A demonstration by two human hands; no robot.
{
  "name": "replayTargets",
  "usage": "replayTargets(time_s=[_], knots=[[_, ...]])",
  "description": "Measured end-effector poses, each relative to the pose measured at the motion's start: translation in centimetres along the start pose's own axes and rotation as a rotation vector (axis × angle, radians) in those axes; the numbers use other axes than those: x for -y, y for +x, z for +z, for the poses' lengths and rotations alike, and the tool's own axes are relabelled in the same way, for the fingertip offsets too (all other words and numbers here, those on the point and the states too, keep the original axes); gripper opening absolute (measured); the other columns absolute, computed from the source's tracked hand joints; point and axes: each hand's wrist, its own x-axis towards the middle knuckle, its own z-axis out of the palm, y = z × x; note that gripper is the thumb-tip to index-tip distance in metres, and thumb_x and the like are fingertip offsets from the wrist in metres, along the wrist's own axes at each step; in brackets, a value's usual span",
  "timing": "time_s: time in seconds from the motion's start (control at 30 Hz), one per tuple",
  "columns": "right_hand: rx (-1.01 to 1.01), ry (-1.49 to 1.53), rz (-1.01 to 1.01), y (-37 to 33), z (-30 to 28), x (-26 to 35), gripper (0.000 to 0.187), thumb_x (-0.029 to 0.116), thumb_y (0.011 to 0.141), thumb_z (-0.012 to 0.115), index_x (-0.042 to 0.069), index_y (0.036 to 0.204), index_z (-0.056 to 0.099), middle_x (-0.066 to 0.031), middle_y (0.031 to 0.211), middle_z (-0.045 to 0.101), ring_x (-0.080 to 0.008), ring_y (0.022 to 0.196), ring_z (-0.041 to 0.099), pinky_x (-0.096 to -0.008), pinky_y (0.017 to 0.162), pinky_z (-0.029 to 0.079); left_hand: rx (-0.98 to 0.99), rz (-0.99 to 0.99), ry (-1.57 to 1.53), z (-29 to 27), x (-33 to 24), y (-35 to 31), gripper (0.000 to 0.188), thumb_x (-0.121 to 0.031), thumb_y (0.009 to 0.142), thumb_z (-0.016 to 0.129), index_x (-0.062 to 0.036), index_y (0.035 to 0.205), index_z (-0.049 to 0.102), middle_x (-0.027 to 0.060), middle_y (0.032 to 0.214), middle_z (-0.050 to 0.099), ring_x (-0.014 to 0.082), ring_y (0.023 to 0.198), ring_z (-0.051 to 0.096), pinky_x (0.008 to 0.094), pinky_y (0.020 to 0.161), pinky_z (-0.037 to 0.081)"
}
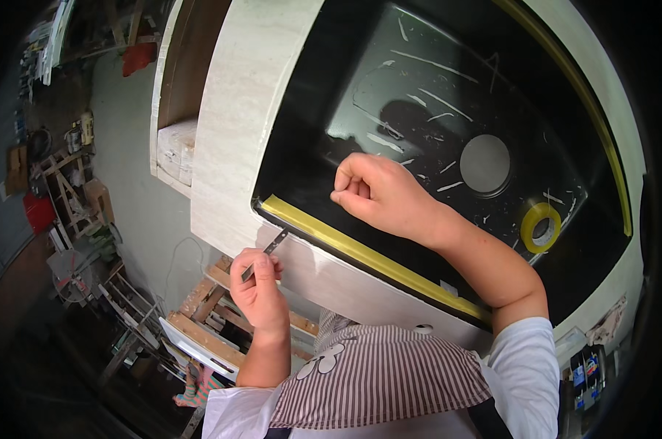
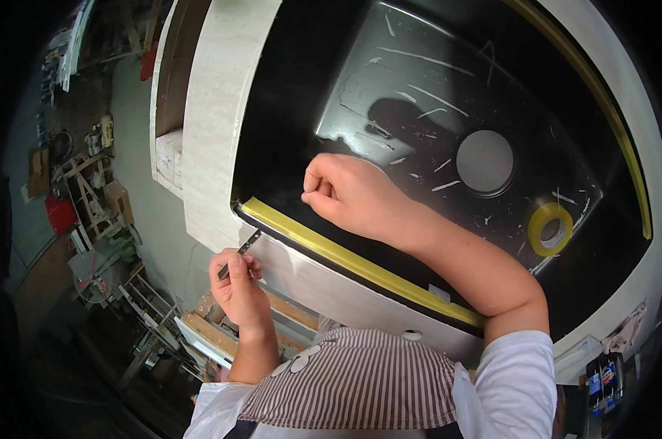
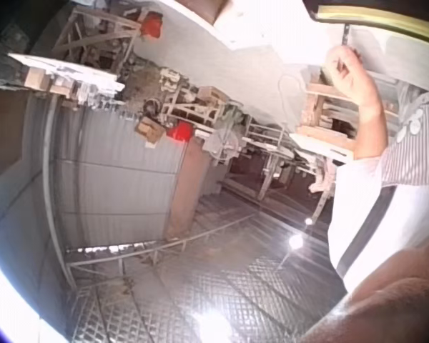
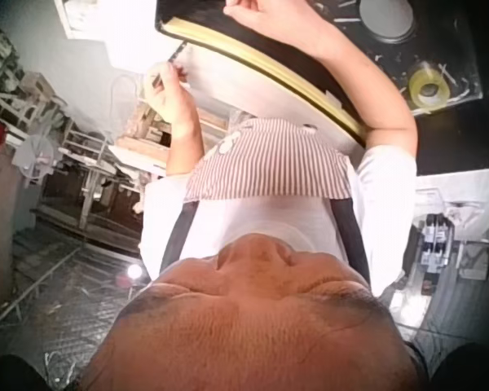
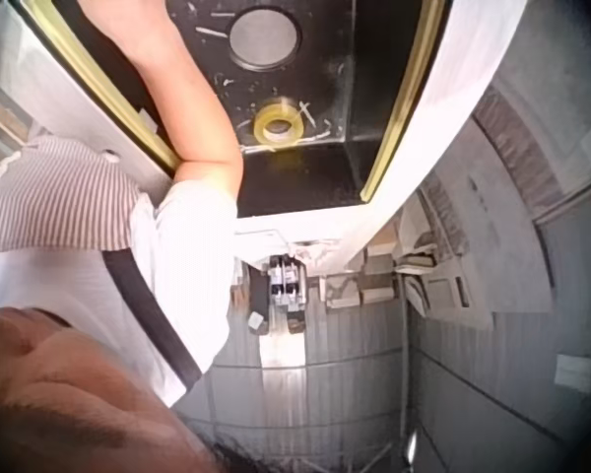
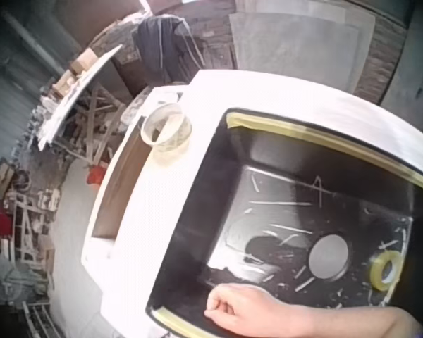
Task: The person applies yellow tape along the perimeter of a rectangular cutout in a white countertop. They use a small metal tool to press the tape into the corners and edges, then put on a glove and continue smoothing the tape along the remaining edges.
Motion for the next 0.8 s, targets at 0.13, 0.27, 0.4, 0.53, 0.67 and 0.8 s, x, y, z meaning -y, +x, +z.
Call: replayTargets(time_s=[0.13, 0.27, 0.4, 0.53, 0.67, 0.8], knots=[[0.055, 0.068, -0.056, -0.1, 0.7, 0.3, 0.016, 0.009, 0.098, 0.063, 0.002, 0.108, 0.073, -0.0119, 0.097, 0.069, -0.0205, 0.087, 0.067, -0.0347, 0.075, 0.054, 0.048, 0.108, 0.194, 0.4, 0.3, 0.3, 0.009, -0.005, 0.104, 0.059, -0.0017, 0.096, 0.060, 0.0072, 0.090, 0.059, 0.0129, 0.076, 0.052, 0.0263, 0.068, 0.043], [0.078, 0.172, -0.163, 0.1, 2.0, 0.5, 0.014, 0.012, 0.097, 0.068, 0.002, 0.106, 0.072, -0.0103, 0.098, 0.068, -0.0200, 0.087, 0.067, -0.0330, 0.078, 0.055, 0.056, 0.178, 0.353, 0.9, -0.1, 0.6, 0.012, -0.002, 0.103, 0.059, -0.0002, 0.091, 0.061, 0.0076, 0.091, 0.059, 0.0129, 0.080, 0.052, 0.0260, 0.072, 0.043], [0.113, 0.183, -0.173, 0.9, 3.6, 0.4, 0.012, 0.010, 0.095, 0.070, 0.002, 0.104, 0.072, -0.0101, 0.098, 0.067, -0.0200, 0.086, 0.067, -0.0326, 0.078, 0.055, 0.025, 0.208, 0.420, 1.1, -0.2, 1.4, 0.010, -0.001, 0.098, 0.065, 0.0001, 0.088, 0.060, 0.0084, 0.086, 0.060, 0.0168, 0.076, 0.053, 0.0293, 0.071, 0.043], [0.107, 0.235, -0.181, 1.9, 4.9, 0.0, 0.012, 0.011, 0.094, 0.071, 0.003, 0.103, 0.072, -0.0102, 0.096, 0.066, -0.0204, 0.082, 0.067, -0.0326, 0.075, 0.055, 0.025, 0.230, 0.455, 1.2, -0.4, 2.4, 0.011, 0.000, 0.097, 0.062, 0.0002, 0.087, 0.059, 0.0086, 0.085, 0.059, 0.0172, 0.075, 0.052, 0.0303, 0.070, 0.042], [0.122, 0.217, -0.175, 2.7, 5.4, 0.4, 0.011, 0.011, 0.093, 0.072, 0.002, 0.100, 0.073, -0.0111, 0.095, 0.065, -0.0210, 0.079, 0.066, -0.0332, 0.072, 0.054, 0.004, 0.193, 0.424, 1.3, -0.4, 2.9, 0.019, -0.005, 0.103, 0.058, -0.0005, 0.084, 0.059, 0.0053, 0.088, 0.056, 0.0107, 0.077, 0.050, 0.0251, 0.070, 0.039], [0.097, 0.209, -0.215, 3.1, 6.0, 0.0, 0.009, 0.008, 0.093, 0.073, 0.001, 0.099, 0.073, -0.0087, 0.096, 0.064, -0.0164, 0.078, 0.065, -0.0298, 0.071, 0.054, -0.014, 0.197, 0.412, 1.1, 0.0, 3.2, 0.021, -0.007, 0.103, 0.058, -0.0008, 0.083, 0.059, 0.0047, 0.087, 0.055, 0.0099, 0.076, 0.049, 0.0251, 0.068, 0.039]])
